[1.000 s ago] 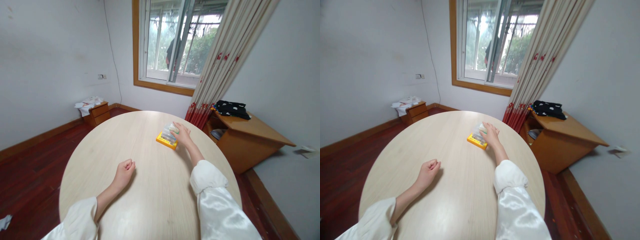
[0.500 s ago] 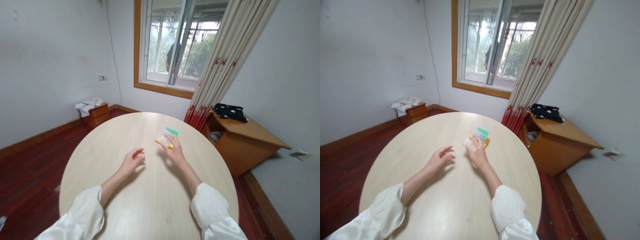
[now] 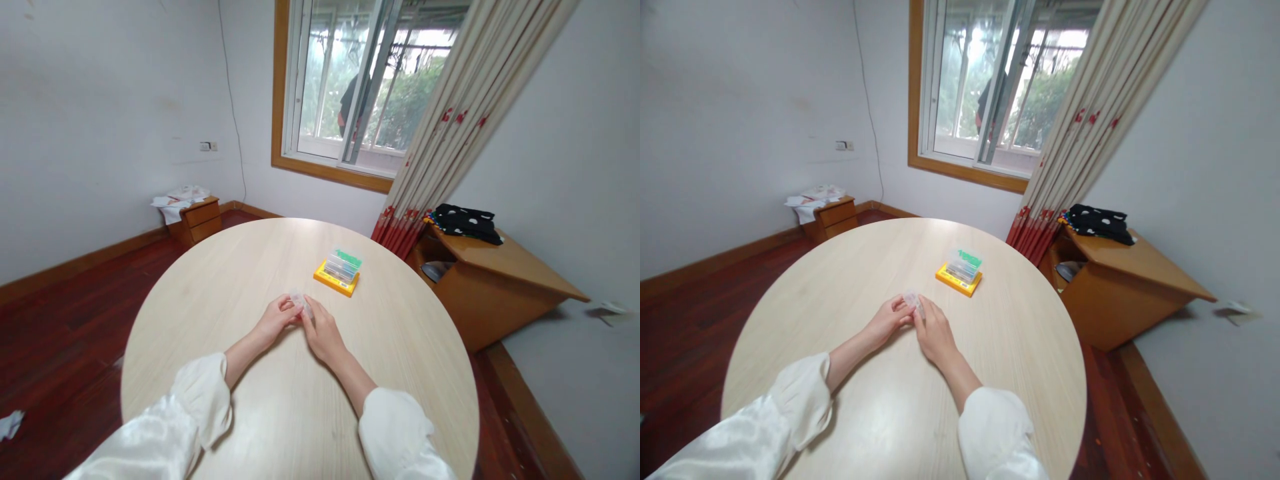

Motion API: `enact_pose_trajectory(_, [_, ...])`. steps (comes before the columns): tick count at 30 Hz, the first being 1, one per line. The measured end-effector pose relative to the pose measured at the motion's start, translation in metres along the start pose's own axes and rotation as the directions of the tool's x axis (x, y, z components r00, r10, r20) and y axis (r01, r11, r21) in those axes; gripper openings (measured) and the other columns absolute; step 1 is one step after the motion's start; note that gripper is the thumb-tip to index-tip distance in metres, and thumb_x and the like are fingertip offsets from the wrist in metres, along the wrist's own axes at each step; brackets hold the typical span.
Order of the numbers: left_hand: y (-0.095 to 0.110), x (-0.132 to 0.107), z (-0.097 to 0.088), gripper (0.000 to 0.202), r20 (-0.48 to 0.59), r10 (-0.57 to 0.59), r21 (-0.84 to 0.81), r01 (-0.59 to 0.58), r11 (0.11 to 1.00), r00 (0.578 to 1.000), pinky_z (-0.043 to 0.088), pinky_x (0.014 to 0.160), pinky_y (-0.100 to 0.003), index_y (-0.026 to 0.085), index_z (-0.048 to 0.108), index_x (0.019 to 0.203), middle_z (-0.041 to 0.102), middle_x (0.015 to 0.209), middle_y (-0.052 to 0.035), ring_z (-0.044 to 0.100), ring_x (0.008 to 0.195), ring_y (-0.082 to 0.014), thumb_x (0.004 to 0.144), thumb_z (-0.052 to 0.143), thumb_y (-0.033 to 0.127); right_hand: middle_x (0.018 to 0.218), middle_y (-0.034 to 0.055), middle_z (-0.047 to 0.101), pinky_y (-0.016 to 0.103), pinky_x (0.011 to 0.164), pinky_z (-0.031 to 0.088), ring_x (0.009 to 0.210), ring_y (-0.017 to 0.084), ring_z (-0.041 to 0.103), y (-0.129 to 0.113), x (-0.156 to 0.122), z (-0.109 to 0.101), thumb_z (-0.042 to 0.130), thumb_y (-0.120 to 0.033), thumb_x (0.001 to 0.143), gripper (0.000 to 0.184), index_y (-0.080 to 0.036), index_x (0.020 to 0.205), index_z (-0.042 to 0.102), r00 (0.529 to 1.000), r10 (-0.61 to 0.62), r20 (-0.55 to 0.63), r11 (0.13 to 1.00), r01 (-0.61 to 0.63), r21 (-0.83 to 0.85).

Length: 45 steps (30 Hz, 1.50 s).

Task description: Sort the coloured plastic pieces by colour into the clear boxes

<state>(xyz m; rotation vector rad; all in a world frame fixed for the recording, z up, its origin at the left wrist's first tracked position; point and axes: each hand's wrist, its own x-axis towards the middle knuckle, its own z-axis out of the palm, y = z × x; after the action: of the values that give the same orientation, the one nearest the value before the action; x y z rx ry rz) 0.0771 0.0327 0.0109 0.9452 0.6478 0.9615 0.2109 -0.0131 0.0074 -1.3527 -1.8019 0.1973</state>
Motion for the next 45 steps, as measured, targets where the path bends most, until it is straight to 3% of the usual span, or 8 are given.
enact_pose_trajectory(9, [-0.004, 0.000, 0.003, 0.050, -0.055, 0.007, 0.063, -0.004, 0.998, 0.998, 0.046, 0.062, -0.025, 0.011, 0.058, 0.081, 0.060, 0.066, 0.0005, 0.056, 0.061, -0.0098, 0.052, 0.081, 0.044, 0.106, 0.0193, 0.066, 0.038, 0.081, 0.054, 0.094, 0.024, 0.066, -0.002, 0.002, -0.002, 0.026, -0.021, 0.093, 0.038, -0.008, 0.120, 0.049, 0.988, -0.035, 0.151, 0.986, 0.059, -0.157])
enact_pose_trajectory(15, [-0.005, 0.001, 0.000, 0.052, -0.070, 0.022, 0.095, -0.015, 0.995, 0.997, 0.045, 0.059, -0.024, 0.011, 0.057, 0.077, 0.056, 0.060, 0.0019, 0.053, 0.058, -0.0096, 0.049, 0.082, 0.047, 0.094, 0.0156, 0.068, 0.035, 0.070, 0.054, 0.081, 0.023, 0.067, 0.002, 0.004, 0.004, 0.026, -0.021, 0.092, 0.034, -0.011, 0.115, 0.049, 0.989, -0.062, 0.134, 0.979, 0.087, -0.185])
enact_pose_trajectory(21, [-0.004, -0.002, 0.003, 0.056, -0.006, 0.018, 0.110, -0.017, 0.994, 1.000, 0.044, 0.060, -0.024, 0.009, 0.061, 0.086, 0.062, 0.072, -0.0035, 0.055, 0.060, -0.0102, 0.052, 0.081, 0.048, 0.085, 0.0131, 0.069, 0.031, 0.062, 0.051, 0.072, 0.022, 0.068, 0.013, 0.004, -0.002, 0.026, -0.023, 0.092, 0.033, -0.013, 0.111, 0.050, 0.998, 0.032, 0.050, 0.979, -0.021, -0.202])
enact_pose_trajectory(29, [0.001, -0.001, -0.004, 0.057, 0.079, 0.003, 0.144, -0.014, 0.989, 0.997, 0.043, 0.061, -0.023, 0.008, 0.064, 0.102, 0.064, 0.085, -0.0088, 0.054, 0.067, -0.0105, 0.061, 0.076, 0.046, 0.089, 0.0107, 0.070, 0.032, 0.068, 0.052, 0.078, 0.021, 0.068, 0.019, 0.004, 0.000, 0.028, -0.025, 0.092, 0.030, -0.017, 0.109, 0.052, 0.992, 0.125, 0.012, 0.991, -0.124, -0.051])
enact_pose_trajectory(36, [0.009, 0.004, -0.022, 0.071, 0.086, 0.118, 0.331, -0.140, 0.933, 0.989, 0.041, 0.061, -0.021, 0.021, 0.047, 0.132, 0.059, 0.099, -0.0068, 0.051, 0.070, -0.0089, 0.067, 0.073, 0.034, 0.087, 0.0094, 0.071, 0.033, 0.070, 0.053, 0.077, 0.020, 0.068, 0.020, 0.004, -0.001, 0.036, -0.027, 0.087, 0.020, -0.019, 0.097, 0.052, 0.983, 0.182, -0.007, 0.981, -0.181, 0.069])
enact_pose_trajectory(45, [0.012, 0.006, -0.033, 0.068, 0.163, 0.143, 0.414, -0.199, 0.888, 0.976, 0.043, 0.067, -0.025, 0.022, 0.051, 0.130, 0.057, 0.112, -0.0091, 0.047, 0.066, -0.0063, 0.066, 0.074, 0.022, 0.077, 0.0059, 0.068, 0.030, 0.064, 0.051, 0.066, 0.018, 0.064, 0.021, 0.006, 0.001, 0.040, -0.026, 0.081, 0.014, -0.021, 0.082, 0.053, 0.980, 0.197, -0.029, 0.980, -0.196, 0.035])
